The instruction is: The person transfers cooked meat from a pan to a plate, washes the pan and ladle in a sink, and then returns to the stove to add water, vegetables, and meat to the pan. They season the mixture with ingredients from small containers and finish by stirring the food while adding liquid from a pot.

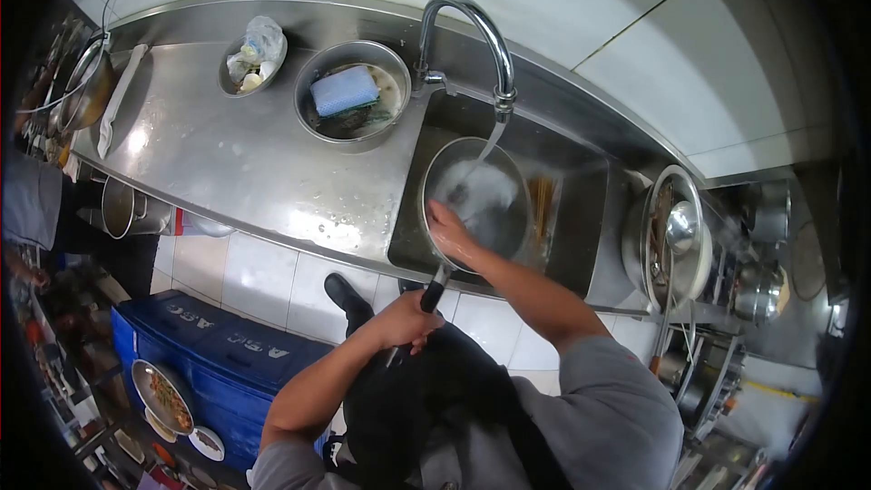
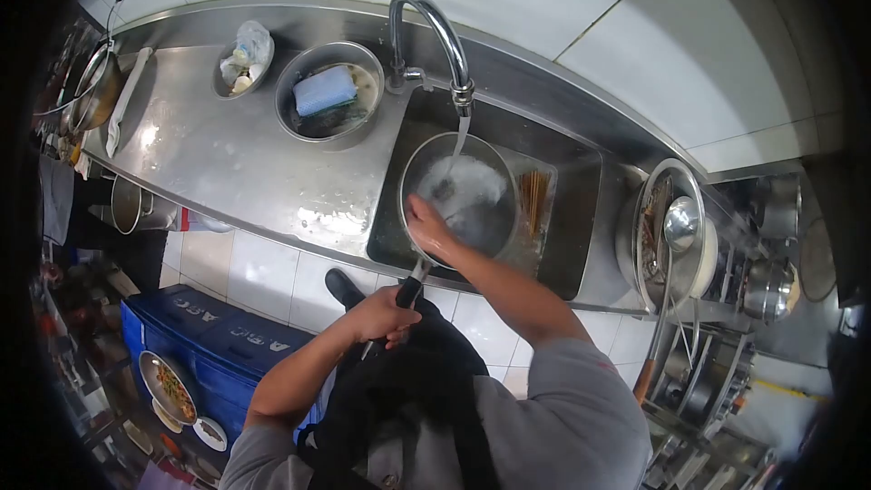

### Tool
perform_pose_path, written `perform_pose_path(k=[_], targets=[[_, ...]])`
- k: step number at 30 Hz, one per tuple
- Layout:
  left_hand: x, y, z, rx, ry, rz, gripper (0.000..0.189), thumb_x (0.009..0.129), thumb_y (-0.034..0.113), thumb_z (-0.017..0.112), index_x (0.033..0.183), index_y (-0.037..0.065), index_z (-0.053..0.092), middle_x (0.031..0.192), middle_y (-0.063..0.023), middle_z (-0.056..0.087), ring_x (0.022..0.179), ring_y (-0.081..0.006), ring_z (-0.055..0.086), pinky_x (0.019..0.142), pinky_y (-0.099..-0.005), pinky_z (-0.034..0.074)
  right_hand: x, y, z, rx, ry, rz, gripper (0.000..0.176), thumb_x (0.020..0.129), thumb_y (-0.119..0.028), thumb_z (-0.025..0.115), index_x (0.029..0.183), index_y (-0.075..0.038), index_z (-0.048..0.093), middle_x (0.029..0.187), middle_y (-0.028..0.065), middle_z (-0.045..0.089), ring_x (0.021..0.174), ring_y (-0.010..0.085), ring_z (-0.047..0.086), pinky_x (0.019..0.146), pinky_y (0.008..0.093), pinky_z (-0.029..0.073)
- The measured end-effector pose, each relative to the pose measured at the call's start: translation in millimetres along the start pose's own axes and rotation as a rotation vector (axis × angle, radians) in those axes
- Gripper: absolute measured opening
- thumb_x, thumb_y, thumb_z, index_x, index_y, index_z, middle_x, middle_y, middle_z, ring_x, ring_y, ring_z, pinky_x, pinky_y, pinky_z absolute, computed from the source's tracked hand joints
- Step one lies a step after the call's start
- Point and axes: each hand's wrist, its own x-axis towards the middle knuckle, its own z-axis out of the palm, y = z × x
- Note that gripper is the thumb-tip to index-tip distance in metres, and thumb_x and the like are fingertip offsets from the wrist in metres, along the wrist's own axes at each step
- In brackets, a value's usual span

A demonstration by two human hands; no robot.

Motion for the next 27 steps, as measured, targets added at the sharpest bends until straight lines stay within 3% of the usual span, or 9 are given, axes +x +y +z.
perform_pose_path(k=[2, 4, 8, 10, 12, 14, 18, 22, 27], targets=[[-8, 3, 4, 0.145, 0.094, 0.063, 0.016, 0.088, 0.005, 0.058, 0.086, 0.007, 0.042, 0.053, -0.002, 0.044, 0.039, -0.0129, 0.044, 0.037, -0.031, 0.039, -56, 23, -5, -0.152, 0.104, -0.144, 0.013, 0.087, -0.01, 0.054, 0.098, -0.004, 0.057, 0.085, 0.0165, 0.061, 0.088, 0.0227, 0.063, 0.073, 0.038, 0.047], [-17, 8, 2, 0.372, 0.268, 0.077, 0.015, 0.088, 0.006, 0.058, 0.086, 0.006, 0.042, 0.052, -0.003, 0.045, 0.039, -0.0145, 0.047, 0.038, -0.0319, 0.04, -69, 1, -58, -0.384, -0.369, 0.016, 0.015, 0.085, -0.012, 0.056, 0.095, -0.003, 0.062, 0.09, 0.0147, 0.064, 0.088, 0.0238, 0.064, 0.076, 0.0392, 0.049], [-19, 4, -8, 0.319, 0.229, 0.076, 0.016, 0.088, 0.006, 0.059, 0.086, 0.006, 0.043, 0.053, -0.0027, 0.044, 0.039, -0.013, 0.045, 0.038, -0.0313, 0.04, 10, 8, -142, -1.305, -0.491, 0.19, 0.022, 0.078, -0.02, 0.062, 0.095, -0.005, 0.063, 0.091, 0.0157, 0.064, 0.087, 0.0344, 0.062, 0.076, 0.0477, 0.05], [-14, -2, -16, -0.012, 0.046, 0.019, 0.018, 0.087, 0.005, 0.061, 0.086, 0.008, 0.043, 0.055, -0.0016, 0.042, 0.039, -0.0105, 0.042, 0.038, -0.0296, 0.038, 49, 10, -129, -1.156, 0.048, -0.206, 0.026, 0.078, -0.02, 0.061, 0.1, -0.006, 0.061, 0.095, 0.018, 0.064, 0.089, 0.0359, 0.063, 0.074, 0.0486, 0.05], [-14, 0, -23, -0.133, -0.026, -0.052, 0.019, 0.086, 0.004, 0.062, 0.087, 0.009, 0.043, 0.056, -0.001, 0.041, 0.039, -0.0095, 0.04, 0.038, -0.0289, 0.037, 87, 26, -72, -0.193, 0.403, 0.039, 0.016, 0.078, -0.016, 0.06, 0.085, -0.002, 0.061, 0.08, 0.0191, 0.064, 0.077, 0.0365, 0.065, 0.068, 0.0469, 0.05], [-14, 1, -29, -0.255, -0.121, -0.13, 0.02, 0.086, 0.004, 0.062, 0.087, 0.011, 0.043, 0.057, 0.0003, 0.039, 0.039, -0.0078, 0.037, 0.037, -0.0274, 0.033, 59, -35, -21, -0.62, 0.232, -0.094, 0.016, 0.078, -0.015, 0.06, 0.085, -0.001, 0.059, 0.079, 0.0199, 0.064, 0.075, 0.0398, 0.062, 0.067, 0.0454, 0.049], [-15, -9, -32, -0.29, -0.17, -0.137, 0.02, 0.085, 0.005, 0.062, 0.087, 0.011, 0.043, 0.057, 0.0007, 0.04, 0.039, -0.008, 0.037, 0.037, -0.0274, 0.032, -14, -84, -39, -0.47, -0.068, -0.351, 0.013, 0.079, -0.011, 0.059, 0.089, -0.003, 0.058, 0.076, 0.0207, 0.063, 0.073, 0.0387, 0.064, 0.067, 0.0475, 0.049], [-20, 14, -18, -0.252, -0.172, -0.124, 0.017, 0.086, 0.007, 0.062, 0.09, 0.011, 0.046, 0.057, 0.0022, 0.04, 0.039, -0.0071, 0.036, 0.036, -0.0261, 0.031, -97, -120, -105, -0.402, 0.36, -0.067, 0.012, 0.082, -0.013, 0.06, 0.093, -0.006, 0.06, 0.089, 0.0153, 0.065, 0.089, 0.0319, 0.062, 0.074, 0.0427, 0.048], [-3, 58, -12, -0.26, -0.082, -0.06, 0.012, 0.086, 0.008, 0.06, 0.088, 0.009, 0.048, 0.055, 0.0041, 0.04, 0.038, -0.0041, 0.035, 0.035, -0.024, 0.028, -159, -128, -136, -0.309, 0.583, 0.1, 0.017, 0.083, -0.015, 0.061, 0.098, -0.007, 0.062, 0.097, 0.0138, 0.066, 0.099, 0.0326, 0.06, 0.083, 0.0404, 0.047]])
